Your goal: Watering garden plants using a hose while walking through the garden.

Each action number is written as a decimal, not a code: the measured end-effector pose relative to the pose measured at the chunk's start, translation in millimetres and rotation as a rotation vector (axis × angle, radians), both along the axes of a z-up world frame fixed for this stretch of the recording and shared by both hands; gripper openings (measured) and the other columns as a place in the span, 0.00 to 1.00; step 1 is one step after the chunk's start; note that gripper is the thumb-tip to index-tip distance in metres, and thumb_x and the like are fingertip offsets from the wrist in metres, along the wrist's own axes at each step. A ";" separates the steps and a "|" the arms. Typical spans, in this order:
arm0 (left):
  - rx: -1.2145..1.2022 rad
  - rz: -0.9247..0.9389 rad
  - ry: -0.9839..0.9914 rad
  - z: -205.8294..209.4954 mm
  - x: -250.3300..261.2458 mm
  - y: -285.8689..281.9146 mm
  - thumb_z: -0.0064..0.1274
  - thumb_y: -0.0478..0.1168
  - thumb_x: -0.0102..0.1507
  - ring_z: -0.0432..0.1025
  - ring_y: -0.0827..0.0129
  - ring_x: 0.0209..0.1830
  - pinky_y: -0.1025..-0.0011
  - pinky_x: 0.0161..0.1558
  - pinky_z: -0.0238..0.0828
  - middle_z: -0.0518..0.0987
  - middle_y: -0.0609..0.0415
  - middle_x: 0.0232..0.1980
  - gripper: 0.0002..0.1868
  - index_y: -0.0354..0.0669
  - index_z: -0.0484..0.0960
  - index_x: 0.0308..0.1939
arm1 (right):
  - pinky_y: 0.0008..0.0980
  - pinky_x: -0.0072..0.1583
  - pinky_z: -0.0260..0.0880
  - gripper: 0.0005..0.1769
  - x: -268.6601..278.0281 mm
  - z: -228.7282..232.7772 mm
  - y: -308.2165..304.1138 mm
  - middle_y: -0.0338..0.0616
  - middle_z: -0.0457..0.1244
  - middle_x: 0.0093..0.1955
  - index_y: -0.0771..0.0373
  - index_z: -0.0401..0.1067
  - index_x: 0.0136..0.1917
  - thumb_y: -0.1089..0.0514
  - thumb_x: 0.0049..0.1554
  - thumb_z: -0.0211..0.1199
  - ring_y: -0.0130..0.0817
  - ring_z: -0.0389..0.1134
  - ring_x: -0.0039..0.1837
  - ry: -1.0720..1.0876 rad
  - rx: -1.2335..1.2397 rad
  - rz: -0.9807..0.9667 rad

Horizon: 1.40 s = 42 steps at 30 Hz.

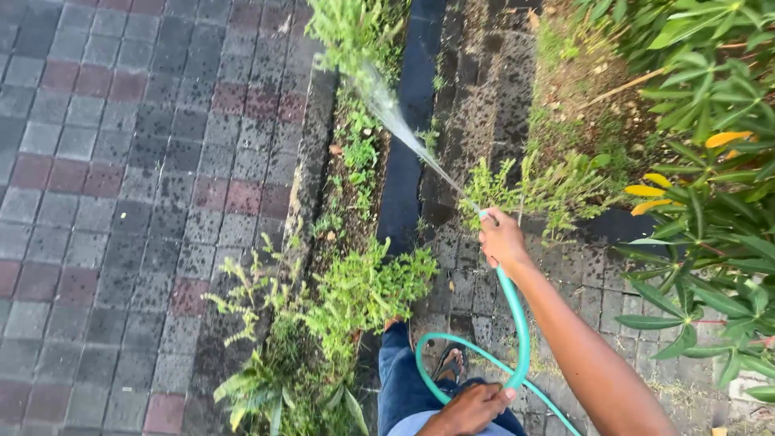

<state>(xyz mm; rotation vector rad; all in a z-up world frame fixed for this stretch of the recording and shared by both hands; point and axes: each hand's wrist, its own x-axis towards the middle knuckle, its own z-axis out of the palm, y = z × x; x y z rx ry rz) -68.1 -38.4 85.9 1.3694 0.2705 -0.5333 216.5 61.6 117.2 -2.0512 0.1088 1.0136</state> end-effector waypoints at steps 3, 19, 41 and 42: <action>-0.006 -0.006 0.061 -2.4 -1.4 -16.6 0.34 0.66 0.74 0.71 0.53 0.38 0.56 0.44 0.65 0.75 0.43 0.34 0.36 0.33 0.76 0.41 | 0.29 0.22 0.48 0.10 -1.3 -4.7 -20.1 0.37 0.56 0.31 0.58 0.69 0.57 0.53 0.67 0.51 0.23 0.51 0.24 -0.007 0.097 -0.038; 0.138 0.252 0.076 -87.5 -49.5 -213.7 0.36 0.66 0.76 0.72 0.58 0.49 0.46 0.68 0.56 0.74 0.51 0.36 0.33 0.38 0.78 0.47 | 0.28 0.25 0.53 0.14 -40.1 34.2 -164.3 0.39 0.60 0.32 0.59 0.71 0.59 0.53 0.67 0.49 0.23 0.54 0.24 -0.051 0.199 0.067; -0.130 0.510 0.036 -48.3 -72.1 -206.1 0.45 0.65 0.71 0.58 0.78 0.24 0.70 0.27 0.51 0.62 0.65 0.24 0.28 0.46 0.71 0.31 | 0.30 0.24 0.52 0.11 -54.1 118.6 -185.5 0.38 0.58 0.32 0.57 0.67 0.60 0.54 0.67 0.50 0.25 0.54 0.24 -0.161 0.503 -0.142; -0.123 0.531 0.030 -33.4 -72.4 -202.5 0.44 0.65 0.72 0.57 0.78 0.23 0.71 0.26 0.49 0.62 0.64 0.23 0.29 0.45 0.70 0.30 | 0.30 0.24 0.52 0.11 -54.0 125.9 -181.4 0.38 0.58 0.32 0.60 0.66 0.60 0.55 0.67 0.50 0.25 0.55 0.25 -0.194 0.529 -0.146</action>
